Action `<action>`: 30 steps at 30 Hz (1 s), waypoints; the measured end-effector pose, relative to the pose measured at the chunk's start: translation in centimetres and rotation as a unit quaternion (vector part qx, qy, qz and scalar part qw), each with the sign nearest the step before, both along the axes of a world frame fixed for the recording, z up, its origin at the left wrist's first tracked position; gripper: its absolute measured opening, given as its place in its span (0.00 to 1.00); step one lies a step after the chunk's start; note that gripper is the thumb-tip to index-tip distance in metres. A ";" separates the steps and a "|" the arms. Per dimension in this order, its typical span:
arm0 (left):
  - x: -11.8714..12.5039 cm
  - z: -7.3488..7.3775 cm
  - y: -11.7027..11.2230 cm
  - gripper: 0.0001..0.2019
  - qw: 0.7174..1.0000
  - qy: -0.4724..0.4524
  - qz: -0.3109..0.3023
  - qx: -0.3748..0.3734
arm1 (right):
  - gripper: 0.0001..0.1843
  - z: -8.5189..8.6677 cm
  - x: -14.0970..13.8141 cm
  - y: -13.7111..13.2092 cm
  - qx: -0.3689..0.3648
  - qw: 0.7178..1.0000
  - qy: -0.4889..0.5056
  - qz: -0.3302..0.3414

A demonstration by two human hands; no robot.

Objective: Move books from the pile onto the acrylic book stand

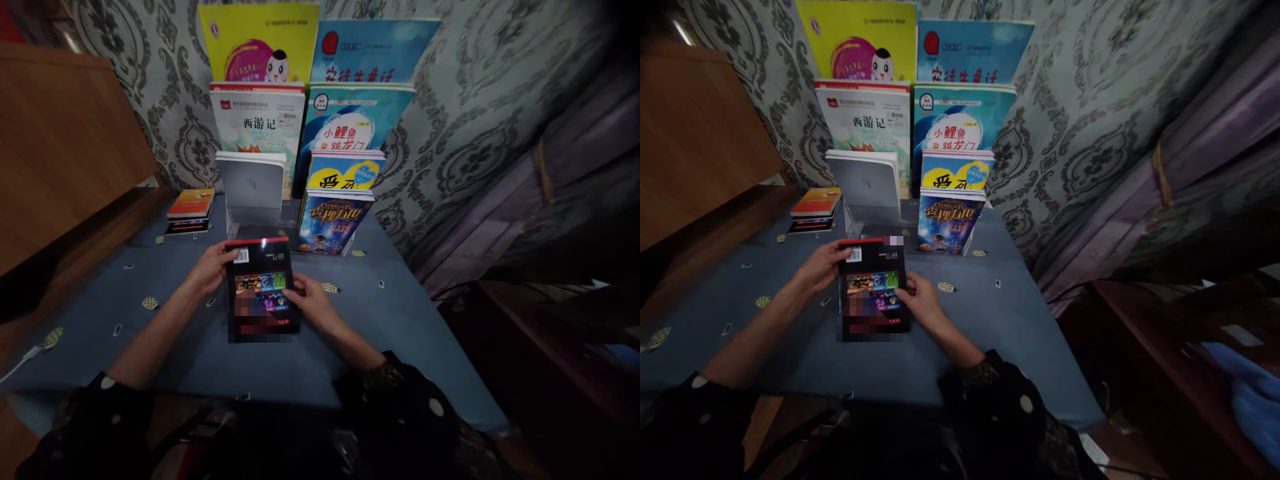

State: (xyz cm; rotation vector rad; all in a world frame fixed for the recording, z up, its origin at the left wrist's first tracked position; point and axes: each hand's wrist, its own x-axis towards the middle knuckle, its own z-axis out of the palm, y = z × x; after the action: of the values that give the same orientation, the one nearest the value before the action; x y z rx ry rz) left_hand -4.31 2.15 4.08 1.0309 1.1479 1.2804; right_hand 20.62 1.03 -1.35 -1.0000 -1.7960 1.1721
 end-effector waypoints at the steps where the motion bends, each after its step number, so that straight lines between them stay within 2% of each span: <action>1: 0.0 1.4 0.0 0.14 0.998 0.028 0.003 0.048 | 0.20 1.3 0.2 0.6 0.014 0.999 0.023 0.022; 3: -0.3 4.3 -0.4 0.17 0.984 0.103 0.004 0.143 | 0.15 3.8 0.6 1.4 0.106 0.993 0.041 -0.014; 5: -0.7 6.7 -1.6 0.19 0.960 0.193 0.007 0.203 | 0.14 5.5 1.2 1.5 0.212 0.975 0.005 -0.064; 7: -1.2 7.7 -3.3 0.16 0.925 0.310 -0.034 0.219 | 0.16 5.6 1.9 1.3 0.288 0.952 -0.061 -0.080; 8: -1.5 7.5 -4.2 0.15 0.900 0.368 -0.078 0.222 | 0.17 5.0 2.3 1.0 0.309 0.944 -0.099 -0.066; 10: -2.0 5.8 -6.1 0.12 0.848 0.441 -0.180 0.234 | 0.18 2.9 3.0 0.3 0.327 0.931 -0.166 -0.006; 12: -2.4 2.9 -7.9 0.15 0.811 0.462 -0.279 0.225 | 0.18 0.7 3.7 -0.4 0.327 0.917 -0.217 0.078; 15: -2.7 -1.1 -10.0 0.23 0.786 0.498 -0.325 0.170 | 0.21 -1.4 4.3 -1.2 0.319 0.908 -0.240 0.128; 17: -2.7 -2.7 -10.6 0.24 0.788 0.500 -0.325 0.153 | 0.21 -1.7 4.2 -1.4 0.305 0.912 -0.243 0.125; 20: -2.5 -3.5 -10.0 0.21 0.804 0.493 -0.294 0.155 | 0.19 -1.4 3.3 -1.3 0.269 0.924 -0.258 0.087; 22: -2.4 -3.8 -8.9 0.22 0.810 0.504 -0.248 0.167 | 0.21 -1.3 2.5 -1.1 0.249 0.929 -0.267 0.063; 25: -2.5 -4.4 -6.8 0.24 0.803 0.536 -0.185 0.182 | 0.26 -1.4 1.5 -0.6 0.232 0.934 -0.266 0.055; 30: -2.7 -5.5 -3.1 0.24 0.785 0.574 -0.134 0.189 | 0.28 -1.7 1.2 0.4 0.214 0.941 -0.252 0.079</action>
State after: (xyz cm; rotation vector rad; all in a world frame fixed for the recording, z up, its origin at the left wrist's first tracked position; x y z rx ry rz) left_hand -7.05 -0.93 -1.43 2.3624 1.5299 0.5579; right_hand 21.85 1.44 -3.07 -0.9581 -2.4392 0.5858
